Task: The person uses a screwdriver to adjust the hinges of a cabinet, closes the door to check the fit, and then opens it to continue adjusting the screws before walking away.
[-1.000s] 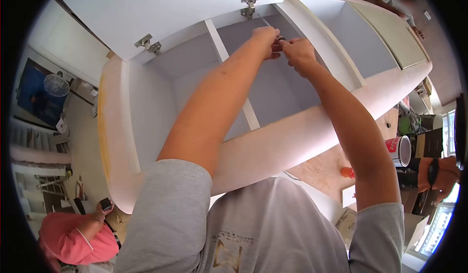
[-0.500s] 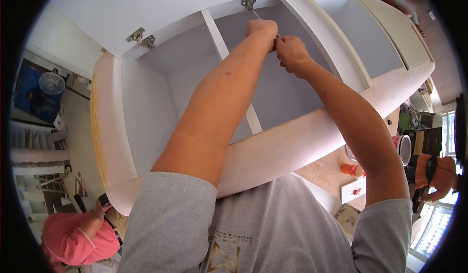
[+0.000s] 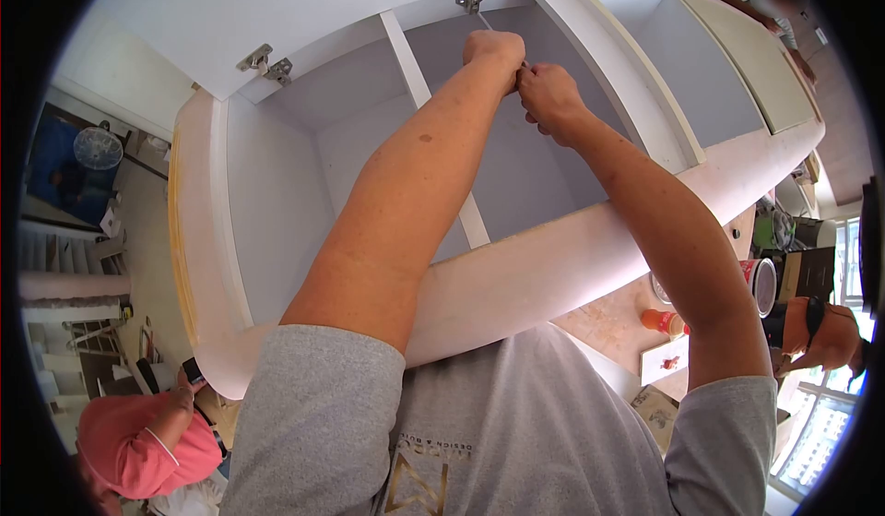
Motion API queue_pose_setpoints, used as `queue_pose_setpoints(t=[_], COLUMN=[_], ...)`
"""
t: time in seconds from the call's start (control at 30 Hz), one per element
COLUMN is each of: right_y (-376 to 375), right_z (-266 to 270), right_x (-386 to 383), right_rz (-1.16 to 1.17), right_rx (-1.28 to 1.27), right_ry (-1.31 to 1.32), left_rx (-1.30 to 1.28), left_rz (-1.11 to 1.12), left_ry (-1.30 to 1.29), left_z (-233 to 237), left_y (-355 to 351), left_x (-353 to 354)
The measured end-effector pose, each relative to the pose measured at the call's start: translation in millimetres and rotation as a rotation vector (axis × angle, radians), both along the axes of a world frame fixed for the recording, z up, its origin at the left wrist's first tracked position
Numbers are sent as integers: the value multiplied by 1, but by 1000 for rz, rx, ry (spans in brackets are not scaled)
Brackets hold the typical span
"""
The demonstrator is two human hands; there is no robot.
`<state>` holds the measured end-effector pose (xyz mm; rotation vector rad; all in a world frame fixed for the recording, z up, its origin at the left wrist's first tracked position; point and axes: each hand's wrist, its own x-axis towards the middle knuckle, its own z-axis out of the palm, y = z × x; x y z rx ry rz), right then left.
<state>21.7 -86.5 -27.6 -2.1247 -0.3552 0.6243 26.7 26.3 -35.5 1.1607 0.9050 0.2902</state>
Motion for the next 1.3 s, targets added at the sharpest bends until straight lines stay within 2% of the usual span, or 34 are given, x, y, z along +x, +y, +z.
queue_pose_setpoints(t=[0.07,0.13,0.2,0.27,0.37,0.47,0.57,0.67,0.77,0.97,1.07,1.17,1.27,1.3], right_y=[0,1,2,3,8,15,9,2,2,6,0,0,4,5], right_z=[0,-1,-2,-4,1,-9,-10,-11,-7,-11,-17,-21,-23,-16], right_x=[0,0,2,1,-5,-9,-12,-2,0,5,21,33,36,32], right_rz=[7,6,18,36,42,6,113,155,168,96,139,92,118,86], right_rx=[-3,-2,-40,-110,-193,-188,-348,-454,-518,-420,-324,-231,-257,-240], right_ry=[-5,-10,-29,-58,-22,-139,-532,-685,-686,-597,-613,-457,-441,-331], left_rx=[34,224,266,168,477,616,405,229,267,276,310,336,461,453], left_rz=[-19,-141,-131,7,-115,-142,-149,-142,-167,-239,-302,-283,-353,-283], left_ry=[18,43,66,90,269,372,340,277,248,292,272,259,328,305], left_z=[0,-51,-55,-15,-15,-9,-3,-5,1,-2,-6,-2,0,-4], left_y=[1,28,29,6,12,12,16,14,10,13,16,11,16,17], left_x=[1,35,39,11,10,7,10,14,8,12,14,10,14,15])
